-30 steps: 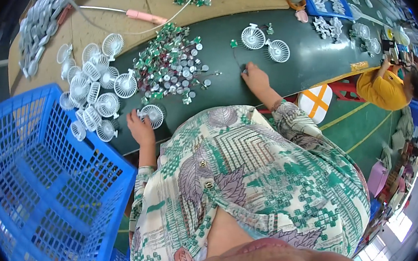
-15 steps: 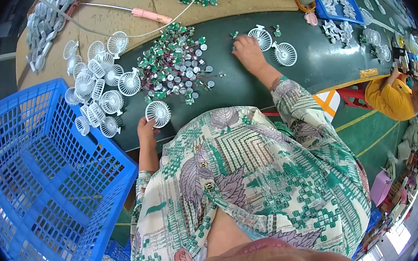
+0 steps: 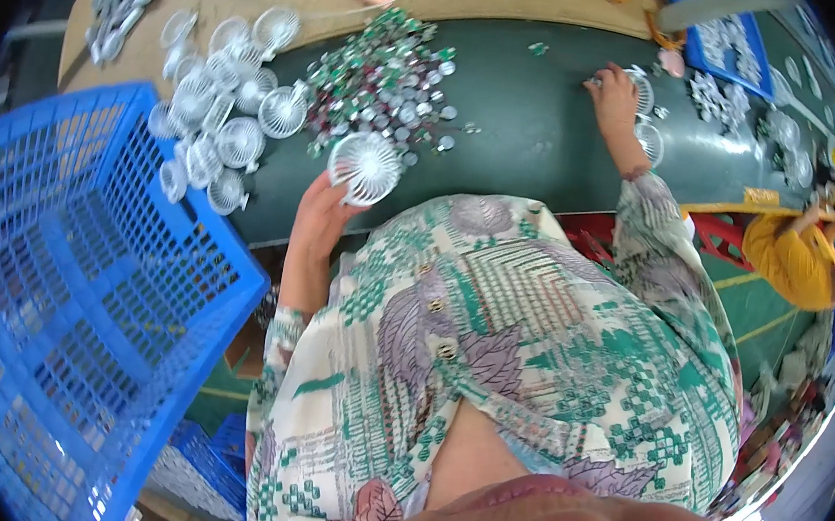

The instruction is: The person assembles small fan parts by taking electronic motor components and fitting them into plastic fan grilles by hand.

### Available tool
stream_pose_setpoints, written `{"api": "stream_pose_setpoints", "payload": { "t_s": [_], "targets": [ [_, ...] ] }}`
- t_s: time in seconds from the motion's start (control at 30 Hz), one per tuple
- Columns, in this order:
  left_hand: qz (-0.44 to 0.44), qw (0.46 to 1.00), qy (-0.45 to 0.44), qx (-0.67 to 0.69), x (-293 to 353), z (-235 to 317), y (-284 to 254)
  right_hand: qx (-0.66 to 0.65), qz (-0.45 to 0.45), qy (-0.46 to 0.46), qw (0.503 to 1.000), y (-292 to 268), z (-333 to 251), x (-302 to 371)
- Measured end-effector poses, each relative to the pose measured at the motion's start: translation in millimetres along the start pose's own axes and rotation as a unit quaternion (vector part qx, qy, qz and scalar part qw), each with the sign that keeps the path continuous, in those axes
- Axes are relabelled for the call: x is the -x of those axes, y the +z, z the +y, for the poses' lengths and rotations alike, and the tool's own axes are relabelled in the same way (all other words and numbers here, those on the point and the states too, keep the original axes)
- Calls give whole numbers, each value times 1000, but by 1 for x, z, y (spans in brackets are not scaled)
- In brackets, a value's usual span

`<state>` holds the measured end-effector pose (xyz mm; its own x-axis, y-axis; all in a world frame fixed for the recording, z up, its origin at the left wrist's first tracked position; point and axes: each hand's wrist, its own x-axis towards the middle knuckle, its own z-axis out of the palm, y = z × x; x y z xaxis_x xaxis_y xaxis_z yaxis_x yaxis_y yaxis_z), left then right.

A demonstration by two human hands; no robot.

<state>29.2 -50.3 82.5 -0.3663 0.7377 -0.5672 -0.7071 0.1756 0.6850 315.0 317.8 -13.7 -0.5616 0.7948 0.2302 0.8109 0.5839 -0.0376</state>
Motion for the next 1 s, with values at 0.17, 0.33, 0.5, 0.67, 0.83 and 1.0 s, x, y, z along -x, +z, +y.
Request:
{"api": "stream_pose_setpoints", "payload": {
  "t_s": [0.17, 0.33, 0.5, 0.67, 0.83, 1.0],
  "targets": [
    [-55, 995, -31, -81, -14, 10, 29, -426, -98, 56, 898, -71, -111, 7],
    [-61, 993, -46, -84, -17, 11, 40, -375, -62, -267, 886, -134, -216, 29],
    [-34, 996, -38, -70, -9, 9, 33, -269, -128, -346, 890, -132, -245, 44],
    [-54, 994, -48, -87, -1, 13, 16, -286, -135, -412, 855, -130, -255, 45],
    [-19, 995, -23, -100, 2, 10, 19, -259, -163, -406, 861, -126, -264, 46],
    [-39, 995, -50, -79, -3, 10, 10, -234, -174, -374, 880, -126, -268, 49]
  ]
}}
